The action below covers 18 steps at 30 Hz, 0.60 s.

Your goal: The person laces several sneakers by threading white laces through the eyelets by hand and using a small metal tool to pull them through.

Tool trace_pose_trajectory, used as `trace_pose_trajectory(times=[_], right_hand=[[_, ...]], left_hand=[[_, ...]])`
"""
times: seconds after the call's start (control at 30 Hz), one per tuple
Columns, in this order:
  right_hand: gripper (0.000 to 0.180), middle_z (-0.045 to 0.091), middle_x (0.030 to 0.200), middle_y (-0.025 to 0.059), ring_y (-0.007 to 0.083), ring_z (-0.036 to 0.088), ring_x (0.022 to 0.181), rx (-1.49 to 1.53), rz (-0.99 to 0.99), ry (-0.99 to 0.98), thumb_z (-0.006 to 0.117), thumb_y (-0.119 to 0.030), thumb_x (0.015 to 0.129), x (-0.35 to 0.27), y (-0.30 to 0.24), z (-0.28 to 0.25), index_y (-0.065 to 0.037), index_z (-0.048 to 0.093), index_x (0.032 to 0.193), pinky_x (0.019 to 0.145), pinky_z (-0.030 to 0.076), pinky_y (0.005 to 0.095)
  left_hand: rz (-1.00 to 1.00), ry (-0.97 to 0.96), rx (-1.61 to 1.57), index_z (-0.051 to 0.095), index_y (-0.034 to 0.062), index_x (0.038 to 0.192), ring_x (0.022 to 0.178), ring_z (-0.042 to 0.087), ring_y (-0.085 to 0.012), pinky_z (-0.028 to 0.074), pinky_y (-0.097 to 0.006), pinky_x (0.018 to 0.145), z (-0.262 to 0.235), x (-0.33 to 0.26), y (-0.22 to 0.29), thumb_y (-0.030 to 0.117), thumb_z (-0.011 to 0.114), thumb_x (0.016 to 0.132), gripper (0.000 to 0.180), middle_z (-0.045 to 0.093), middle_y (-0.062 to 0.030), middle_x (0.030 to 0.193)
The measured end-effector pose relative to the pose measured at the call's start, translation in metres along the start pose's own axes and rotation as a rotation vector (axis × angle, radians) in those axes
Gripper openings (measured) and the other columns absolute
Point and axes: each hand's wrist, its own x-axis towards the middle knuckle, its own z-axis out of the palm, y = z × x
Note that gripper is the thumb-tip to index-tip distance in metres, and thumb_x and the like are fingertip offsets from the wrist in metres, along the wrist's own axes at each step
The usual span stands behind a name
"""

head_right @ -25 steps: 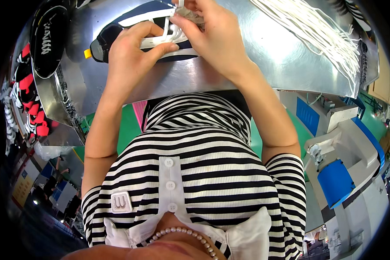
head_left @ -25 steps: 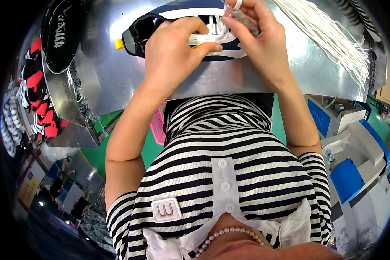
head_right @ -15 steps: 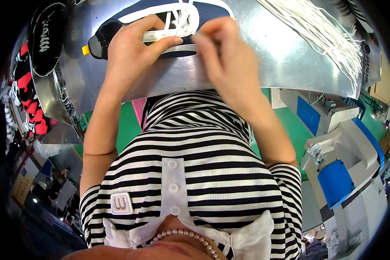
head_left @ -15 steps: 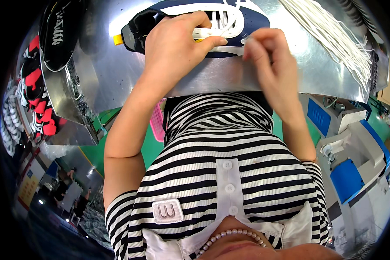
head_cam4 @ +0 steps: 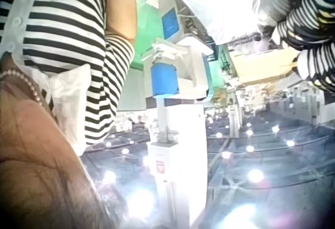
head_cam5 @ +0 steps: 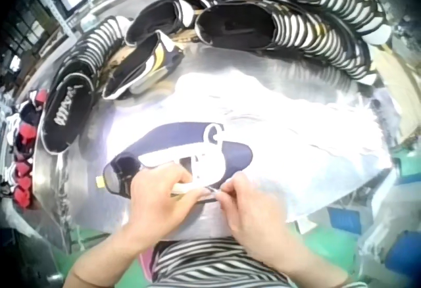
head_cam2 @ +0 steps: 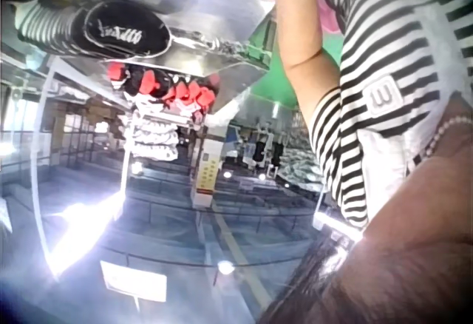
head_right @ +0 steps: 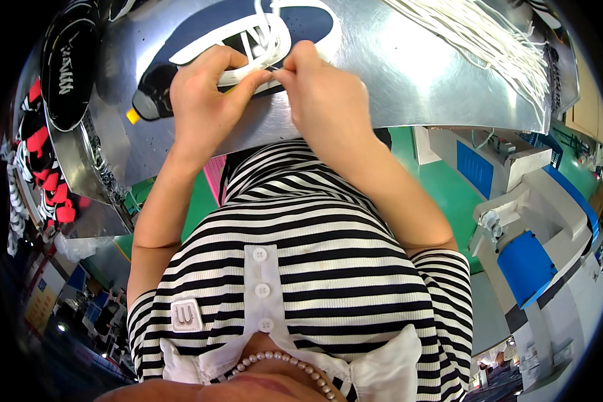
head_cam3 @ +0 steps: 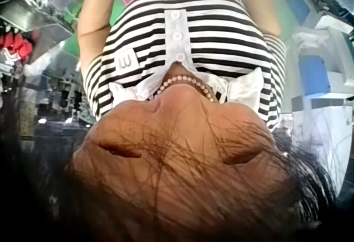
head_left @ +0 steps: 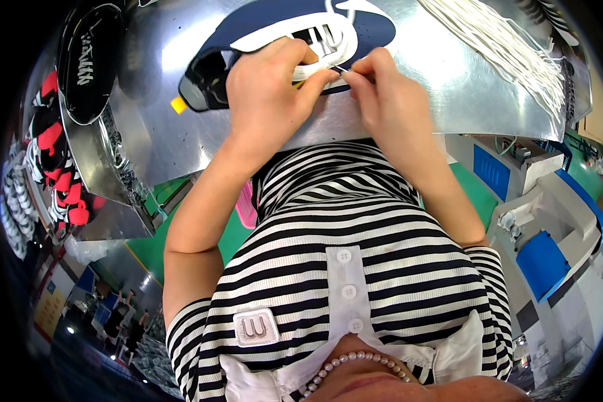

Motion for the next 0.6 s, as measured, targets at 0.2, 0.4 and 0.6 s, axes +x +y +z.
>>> trace_pose_trajectory(times=[0.2,0.4,0.6], right_hand=[[0.020,0.067,0.079,0.0139,0.0355,0.065,0.068,0.110,-0.002,-0.037,0.061,-0.022,0.094,0.008,0.003,0.008,-0.005,0.050,0.095,0.061,0.050,0.0443],[0.020,0.072,0.088,0.0061,0.0051,0.063,0.072,0.317,-0.023,0.267,0.066,-0.006,0.089,0.004,0.017,-0.076,-0.003,0.068,0.109,0.060,0.048,0.0194],[0.022,0.066,0.074,0.0088,0.0236,0.066,0.065,-0.374,-0.505,-0.139,0.061,-0.007,0.085,0.029,-0.029,-0.024,-0.006,0.060,0.107,0.055,0.049,0.0309]], left_hand=[[0.068,0.023,0.028,0.065,0.0042,0.083,0.061,0.058,-0.0271,0.043,-0.035,0.056,-0.001,-0.012,0.005,0.014,0.078,0.076,0.018,0.060,-0.0079,0.073],[0.284,0.082,0.146,0.067,0.0098,0.083,0.058,0.054,-0.0212,0.039,-0.033,0.053,-0.015,-0.023,-0.001,0.011,0.079,0.073,0.015,0.055,-0.0031,0.067],[0.357,0.126,0.190,0.066,0.0079,0.082,0.062,0.055,-0.0227,0.043,-0.033,0.056,-0.013,-0.025,-0.001,0.001,0.075,0.064,0.021,0.056,-0.0033,0.070]])
